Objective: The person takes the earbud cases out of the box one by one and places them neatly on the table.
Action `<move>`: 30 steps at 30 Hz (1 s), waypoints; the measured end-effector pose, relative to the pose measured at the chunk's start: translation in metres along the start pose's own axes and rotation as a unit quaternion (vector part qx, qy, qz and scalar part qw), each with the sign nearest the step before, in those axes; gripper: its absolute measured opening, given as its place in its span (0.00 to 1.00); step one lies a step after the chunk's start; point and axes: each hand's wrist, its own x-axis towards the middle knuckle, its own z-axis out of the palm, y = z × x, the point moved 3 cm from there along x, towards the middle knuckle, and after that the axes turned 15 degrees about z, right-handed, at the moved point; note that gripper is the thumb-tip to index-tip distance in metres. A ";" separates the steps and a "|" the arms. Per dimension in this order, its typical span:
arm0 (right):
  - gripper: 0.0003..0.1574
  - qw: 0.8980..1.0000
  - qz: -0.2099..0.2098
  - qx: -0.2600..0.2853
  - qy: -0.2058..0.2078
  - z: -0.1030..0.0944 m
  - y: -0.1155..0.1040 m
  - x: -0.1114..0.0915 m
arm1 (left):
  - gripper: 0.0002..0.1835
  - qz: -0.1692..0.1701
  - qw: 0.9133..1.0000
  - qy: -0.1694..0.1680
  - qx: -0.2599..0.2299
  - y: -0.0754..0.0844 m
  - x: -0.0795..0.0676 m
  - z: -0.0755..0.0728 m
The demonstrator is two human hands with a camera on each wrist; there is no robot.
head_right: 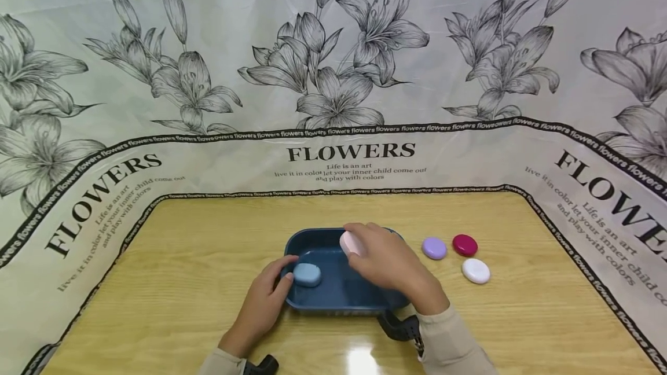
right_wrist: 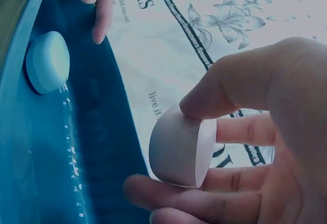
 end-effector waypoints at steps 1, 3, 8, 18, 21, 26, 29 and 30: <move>0.33 1.000 0.005 0.006 0.000 -0.001 0.002 -0.001 | 0.19 0.001 1.000 -0.001 0.000 0.001 0.000 0.001; 0.33 1.000 0.010 0.024 -0.001 -0.004 0.007 -0.003 | 0.19 0.002 1.000 -0.001 0.001 0.002 0.001 0.002; 0.34 0.998 0.017 0.064 -0.014 -0.010 0.015 -0.006 | 0.18 0.001 1.000 0.004 0.006 0.004 0.002 0.002; 0.33 0.994 0.029 0.109 -0.013 -0.012 0.026 -0.019 | 0.17 -0.013 1.000 0.008 0.006 0.004 -0.004 0.001; 0.33 0.993 0.021 0.118 -0.006 -0.014 0.029 -0.020 | 0.18 -0.013 1.000 0.006 0.003 0.003 -0.005 0.001; 0.31 0.990 0.021 0.138 -0.009 -0.017 0.038 -0.021 | 0.18 -0.012 1.000 0.006 0.005 0.002 -0.003 0.002; 0.28 0.988 0.033 0.149 -0.014 -0.019 0.043 -0.023 | 0.18 -0.014 1.000 0.004 0.006 0.004 -0.002 0.001; 0.28 0.988 0.039 0.151 -0.016 -0.020 0.045 -0.024 | 0.18 -0.013 1.000 0.004 0.006 0.005 -0.002 0.002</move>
